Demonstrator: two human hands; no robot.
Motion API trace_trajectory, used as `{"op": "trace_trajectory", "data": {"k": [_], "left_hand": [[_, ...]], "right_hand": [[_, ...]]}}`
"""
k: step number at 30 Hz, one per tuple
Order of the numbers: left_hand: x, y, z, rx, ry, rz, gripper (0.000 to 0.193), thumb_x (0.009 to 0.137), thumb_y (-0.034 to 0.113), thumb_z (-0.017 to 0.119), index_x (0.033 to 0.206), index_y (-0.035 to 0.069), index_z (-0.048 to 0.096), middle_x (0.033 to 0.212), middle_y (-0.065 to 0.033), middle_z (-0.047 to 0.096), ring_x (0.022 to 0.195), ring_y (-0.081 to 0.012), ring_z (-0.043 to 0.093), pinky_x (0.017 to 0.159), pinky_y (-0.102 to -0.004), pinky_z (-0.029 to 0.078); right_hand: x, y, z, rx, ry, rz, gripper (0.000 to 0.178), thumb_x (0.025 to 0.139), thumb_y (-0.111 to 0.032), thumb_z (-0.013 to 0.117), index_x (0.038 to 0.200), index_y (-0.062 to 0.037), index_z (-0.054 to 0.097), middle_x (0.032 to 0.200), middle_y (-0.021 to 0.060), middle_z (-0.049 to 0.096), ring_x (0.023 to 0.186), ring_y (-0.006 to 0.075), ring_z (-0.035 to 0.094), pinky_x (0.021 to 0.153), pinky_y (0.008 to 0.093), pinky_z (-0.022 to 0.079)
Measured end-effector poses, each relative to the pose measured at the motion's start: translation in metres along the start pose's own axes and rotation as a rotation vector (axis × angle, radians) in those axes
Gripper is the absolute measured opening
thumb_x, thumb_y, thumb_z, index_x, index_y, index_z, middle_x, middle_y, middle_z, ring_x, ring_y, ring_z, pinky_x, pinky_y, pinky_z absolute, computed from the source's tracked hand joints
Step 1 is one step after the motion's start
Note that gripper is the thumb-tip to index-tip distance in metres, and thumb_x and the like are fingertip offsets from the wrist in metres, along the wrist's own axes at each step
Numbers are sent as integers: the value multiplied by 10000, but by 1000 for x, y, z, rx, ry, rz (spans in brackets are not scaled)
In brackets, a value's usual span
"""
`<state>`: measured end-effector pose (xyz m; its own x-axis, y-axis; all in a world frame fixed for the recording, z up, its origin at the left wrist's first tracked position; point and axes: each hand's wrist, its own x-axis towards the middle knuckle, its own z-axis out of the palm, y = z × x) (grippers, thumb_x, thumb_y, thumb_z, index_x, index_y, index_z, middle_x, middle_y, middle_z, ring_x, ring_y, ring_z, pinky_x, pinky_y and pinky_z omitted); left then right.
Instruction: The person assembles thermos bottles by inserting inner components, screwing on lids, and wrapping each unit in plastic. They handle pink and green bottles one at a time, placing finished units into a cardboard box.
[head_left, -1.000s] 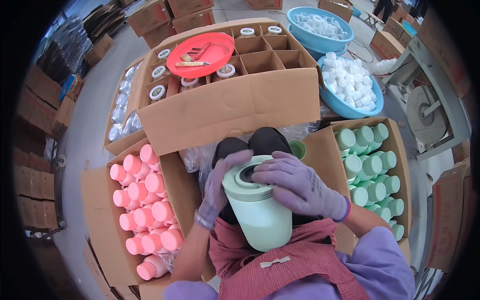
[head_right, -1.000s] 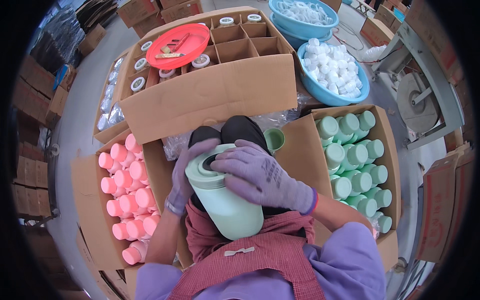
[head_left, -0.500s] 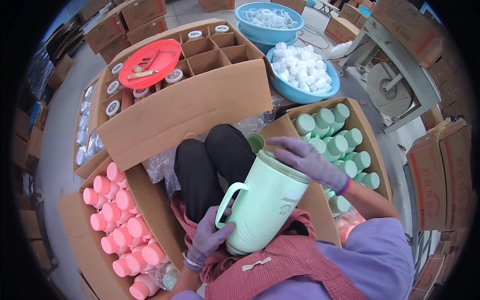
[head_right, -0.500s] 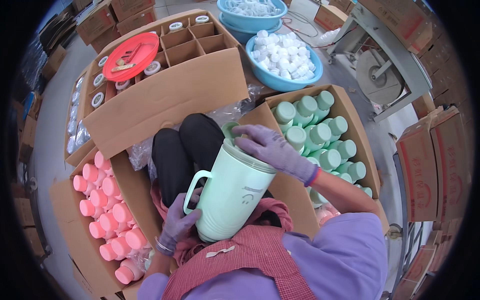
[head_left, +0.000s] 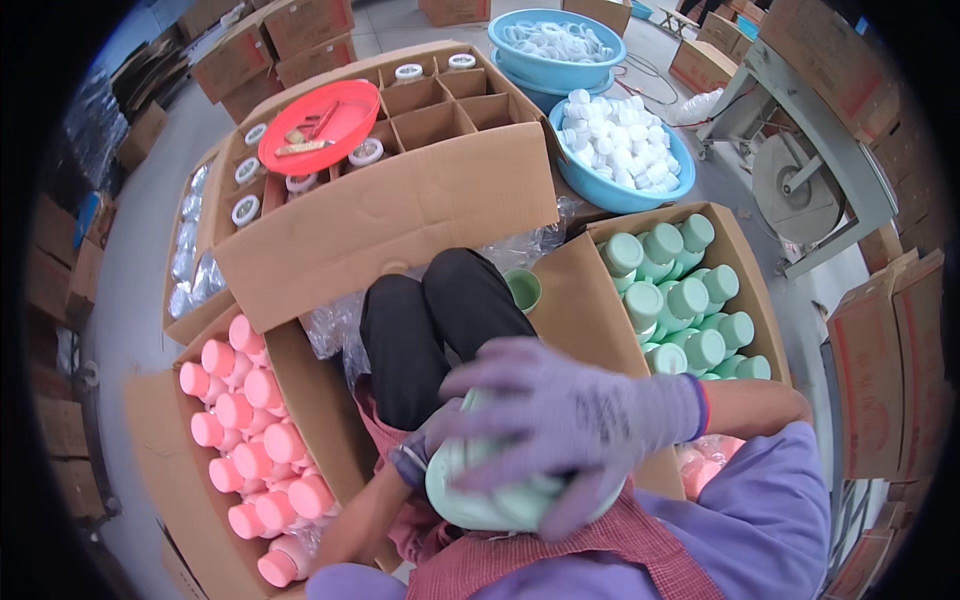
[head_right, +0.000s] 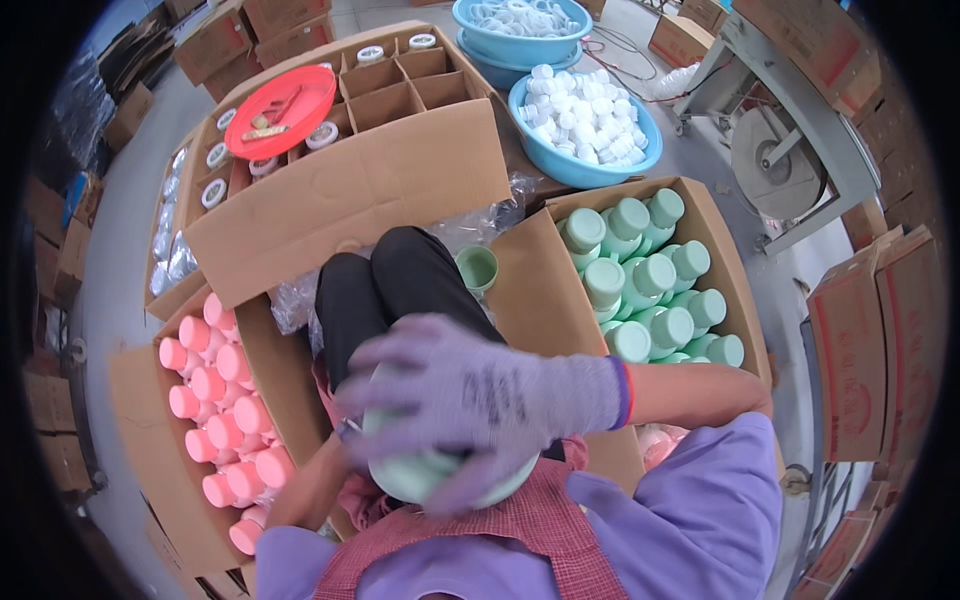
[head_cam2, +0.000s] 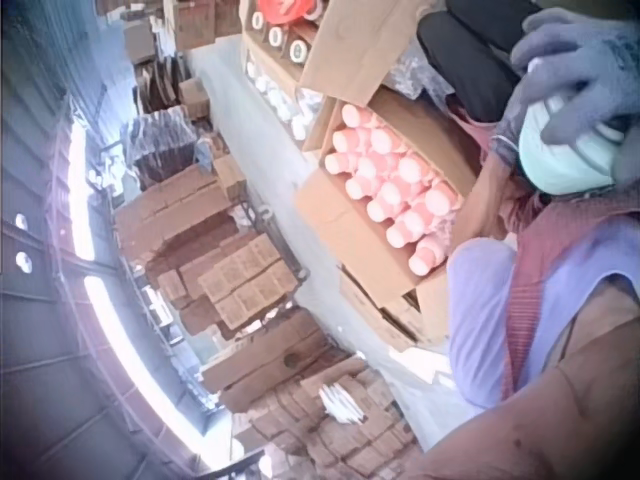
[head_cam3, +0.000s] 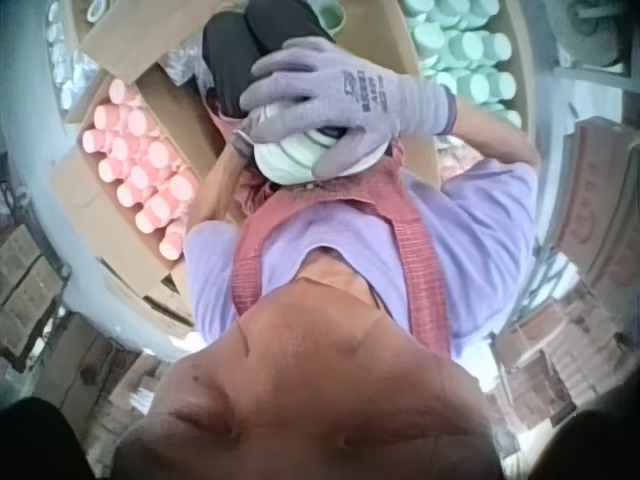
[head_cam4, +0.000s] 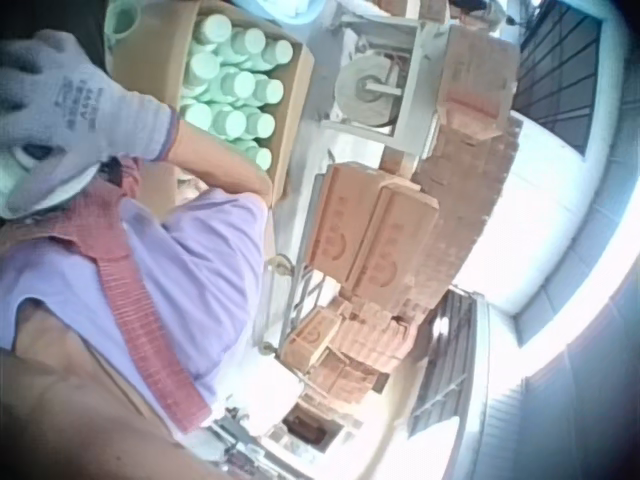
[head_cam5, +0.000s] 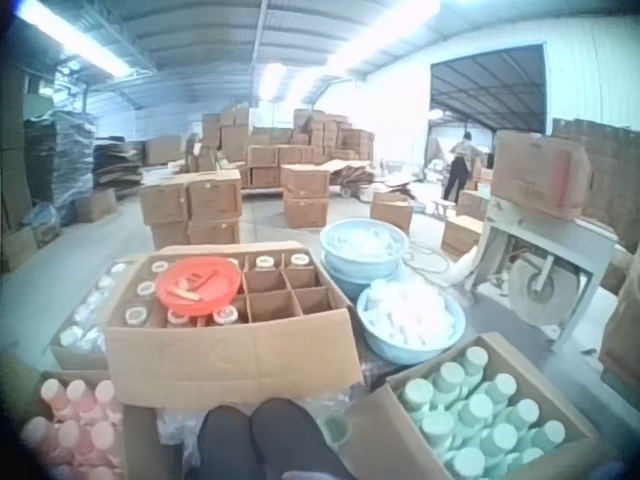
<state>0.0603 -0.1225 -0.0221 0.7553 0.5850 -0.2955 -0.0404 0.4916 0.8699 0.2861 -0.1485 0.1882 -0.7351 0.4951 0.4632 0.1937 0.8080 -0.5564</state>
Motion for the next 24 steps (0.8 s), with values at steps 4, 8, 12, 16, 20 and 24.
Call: {"op": "trace_trajectory", "data": {"k": [4, 8, 12, 16, 20, 24], "left_hand": [[-14, 80, 47, 364, 468, 442, 238, 966, 140, 602, 1109, -20, 705, 1144, -90, 704, 1026, -136, 663, 911, -291, 519], [-13, 121, 33, 676, 553, 526, 256, 926, 127, 658, 1135, -10, 712, 1123, -101, 719, 982, -132, 670, 882, -278, 524], [-9, 149, 39, 347, 485, 377, 280, 907, 108, 656, 1145, -31, 702, 1107, -91, 724, 993, -152, 675, 891, -278, 525], [7, 164, 60, 1328, 450, 957, 294, 769, -4, 608, 1032, 54, 725, 1101, -128, 726, 1106, -306, 664, 1054, -446, 442], [16, 159, 27, 352, 389, 243, 314, 853, 24, 600, 1143, 27, 720, 1075, -94, 743, 993, -161, 688, 892, -288, 522], [21, 157, 58, 1188, 457, 876, 328, 769, -27, 576, 1053, 45, 723, 1122, -124, 720, 1146, -277, 652, 1075, -406, 423]], "right_hand": [[-54, 49, -21, 572, 353, 857, 390, 1028, -365, 454, 1273, -78, 553, 1214, 86, 599, 1086, 189, 599, 970, 336, 474], [-76, 81, -29, 378, 512, 902, 433, 1064, -360, 397, 1360, -65, 511, 1321, 62, 553, 1223, 136, 540, 1048, 286, 417], [-58, 75, -22, 270, 542, 586, 495, 1031, -433, 460, 1378, -84, 506, 1349, 102, 535, 1239, 239, 540, 1053, 351, 422], [-66, 102, -24, 1515, 747, 1079, 533, 1032, -503, 426, 1315, -66, 542, 1177, 83, 650, 1050, 189, 655, 976, 342, 502], [-66, 96, -30, 220, 537, 488, 387, 1063, -310, 384, 1300, -37, 522, 1298, 89, 541, 1164, 146, 549, 999, 291, 426], [-72, 116, -27, 1396, 773, 899, 453, 1026, -454, 495, 1208, -54, 605, 1068, 71, 678, 982, 146, 665, 882, 300, 539]]}}
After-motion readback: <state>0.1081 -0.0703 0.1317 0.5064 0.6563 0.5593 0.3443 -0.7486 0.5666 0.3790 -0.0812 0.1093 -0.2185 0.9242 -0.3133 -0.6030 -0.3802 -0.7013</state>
